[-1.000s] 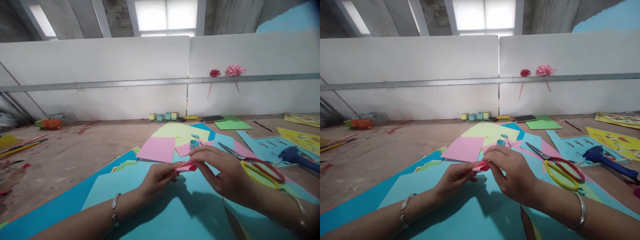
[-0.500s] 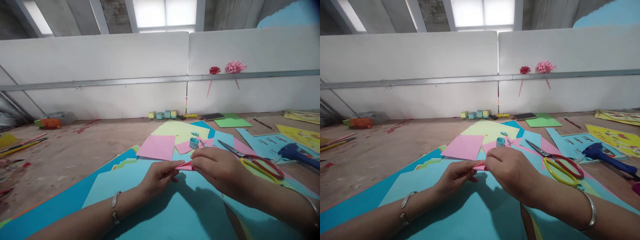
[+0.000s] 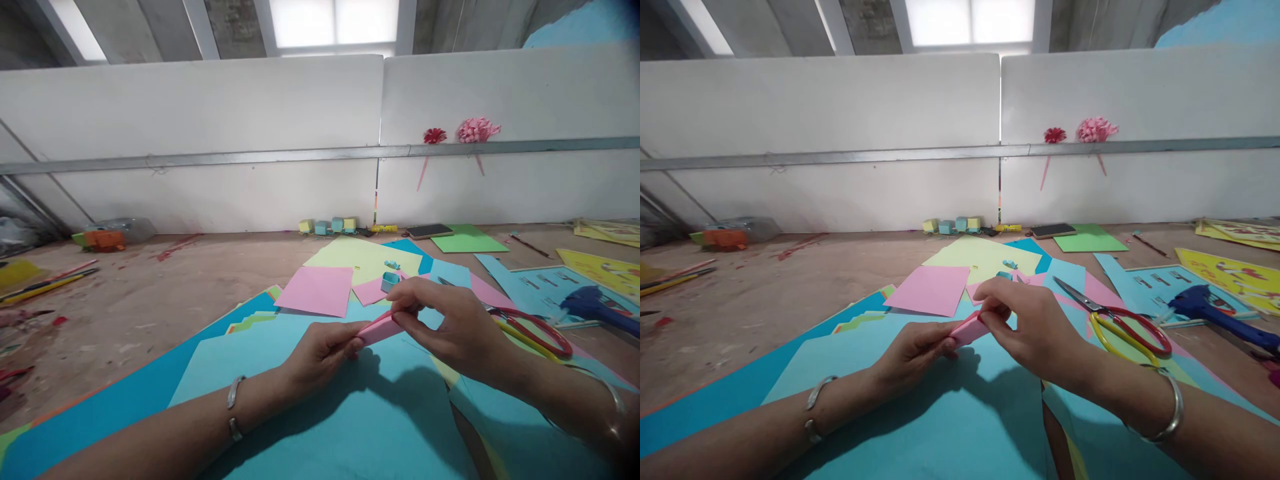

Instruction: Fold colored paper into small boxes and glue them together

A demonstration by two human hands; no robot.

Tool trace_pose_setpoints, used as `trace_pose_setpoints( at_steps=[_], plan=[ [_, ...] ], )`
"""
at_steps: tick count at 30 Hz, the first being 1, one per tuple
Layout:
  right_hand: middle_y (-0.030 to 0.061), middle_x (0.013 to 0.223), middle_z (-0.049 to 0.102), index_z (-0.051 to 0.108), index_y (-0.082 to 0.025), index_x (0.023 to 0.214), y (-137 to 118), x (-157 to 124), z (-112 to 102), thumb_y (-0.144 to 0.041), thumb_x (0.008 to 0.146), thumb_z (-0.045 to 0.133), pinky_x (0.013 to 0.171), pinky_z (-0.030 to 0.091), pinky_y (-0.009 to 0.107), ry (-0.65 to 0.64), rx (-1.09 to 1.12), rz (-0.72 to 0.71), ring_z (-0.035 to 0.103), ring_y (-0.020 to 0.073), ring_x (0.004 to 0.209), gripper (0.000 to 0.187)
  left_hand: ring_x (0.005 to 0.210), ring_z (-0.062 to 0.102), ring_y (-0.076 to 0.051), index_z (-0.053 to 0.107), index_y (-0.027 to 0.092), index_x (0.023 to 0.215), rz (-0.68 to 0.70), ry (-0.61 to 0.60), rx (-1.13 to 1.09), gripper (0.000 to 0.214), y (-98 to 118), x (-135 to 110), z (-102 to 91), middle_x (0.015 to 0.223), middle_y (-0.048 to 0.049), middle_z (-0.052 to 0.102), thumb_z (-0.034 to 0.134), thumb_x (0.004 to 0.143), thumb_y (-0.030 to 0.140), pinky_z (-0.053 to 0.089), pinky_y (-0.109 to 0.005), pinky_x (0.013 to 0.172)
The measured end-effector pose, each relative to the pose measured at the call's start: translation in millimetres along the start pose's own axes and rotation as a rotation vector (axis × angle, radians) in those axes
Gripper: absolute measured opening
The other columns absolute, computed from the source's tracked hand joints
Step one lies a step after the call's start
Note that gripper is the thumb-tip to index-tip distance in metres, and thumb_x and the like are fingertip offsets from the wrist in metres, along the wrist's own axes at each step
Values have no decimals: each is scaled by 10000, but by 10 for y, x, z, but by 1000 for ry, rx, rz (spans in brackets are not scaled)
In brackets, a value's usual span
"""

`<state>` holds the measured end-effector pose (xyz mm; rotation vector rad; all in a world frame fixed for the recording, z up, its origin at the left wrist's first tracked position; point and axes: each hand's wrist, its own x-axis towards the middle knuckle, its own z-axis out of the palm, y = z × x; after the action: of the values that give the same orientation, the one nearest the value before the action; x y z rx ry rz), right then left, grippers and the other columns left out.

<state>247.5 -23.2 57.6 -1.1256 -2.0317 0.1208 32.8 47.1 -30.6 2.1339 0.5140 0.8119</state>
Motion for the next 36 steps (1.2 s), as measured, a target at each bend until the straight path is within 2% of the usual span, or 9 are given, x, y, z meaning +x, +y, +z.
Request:
trace_pose_setpoints(
  at_steps=[5, 7, 10, 15, 17, 20, 26, 30, 36],
  plan=[
    [4, 757, 723, 691, -194, 838, -18, -1, -26, -97, 818, 561, 560, 493, 213, -17, 9, -16, 633, 122, 650, 163, 678, 600, -163, 687, 147, 1183, 29, 21, 24, 454, 59, 16, -13, 796, -77, 704, 442, 968, 463, 471, -277, 634],
    [11, 844, 752, 715, -201, 913, 7, 0, -21, -86, 829, 557, 679, 540, 239, -19, 9, -36, 672, 135, 745, 213, 679, 591, -159, 693, 147, 1161, 19, -7, 10, 444, 85, 18, -23, 803, -72, 700, 427, 977, 451, 459, -269, 631],
    [6, 889, 764, 729, -201, 937, 68, 15, -21, -63, 852, 550, 873, 532, 296, -51, -18, -119, 696, 136, 812, 242, 675, 576, -149, 698, 142, 1124, -11, -31, -22, 428, 102, 10, -26, 823, -72, 694, 419, 984, 436, 444, -260, 622],
    [19, 828, 753, 734, -176, 916, 125, 47, -51, -64, 880, 540, 666, 540, 225, -75, -108, -274, 688, 123, 738, 227, 747, 625, -189, 713, 99, 972, -101, -41, -136, 503, 125, 6, -13, 848, -117, 704, 416, 969, 503, 470, -293, 681],
    [13, 793, 747, 727, -177, 861, 126, 45, -51, -60, 875, 534, 638, 530, 224, -63, -122, -294, 679, 125, 715, 226, 734, 621, -185, 710, 94, 948, -98, -63, -137, 518, 146, 10, -14, 835, -117, 702, 409, 968, 515, 466, -288, 671],
    [-3, 760, 745, 713, -193, 807, 116, 38, -39, -59, 837, 549, 624, 520, 233, -56, -108, -195, 671, 133, 691, 214, 637, 561, -147, 707, 95, 950, -46, -66, -47, 531, 173, 22, -23, 736, -81, 664, 386, 973, 517, 419, -259, 588],
    [-9, 707, 723, 721, -204, 761, 77, 56, -33, -113, 778, 595, 560, 513, 218, -131, 62, 149, 645, 123, 624, 157, 555, 499, -118, 707, 99, 1028, 28, -15, 104, 531, 168, 33, -30, 655, -45, 626, 353, 989, 493, 359, -238, 517],
    [-2, 711, 717, 710, -210, 726, 47, 58, -15, -131, 770, 593, 574, 526, 232, -119, 117, 169, 644, 132, 638, 147, 563, 518, -117, 670, 110, 1168, 51, 5, 100, 517, 149, 16, -22, 694, -41, 654, 409, 969, 509, 379, -232, 528],
    [-13, 704, 665, 644, -202, 761, 3, 22, 28, -122, 751, 608, 570, 534, 214, -50, 201, 176, 606, 113, 618, 88, 537, 497, -106, 723, 108, 1056, -2, 44, 44, 446, 187, 0, -9, 633, -18, 627, 450, 965, 449, 373, -219, 519]
  ],
)
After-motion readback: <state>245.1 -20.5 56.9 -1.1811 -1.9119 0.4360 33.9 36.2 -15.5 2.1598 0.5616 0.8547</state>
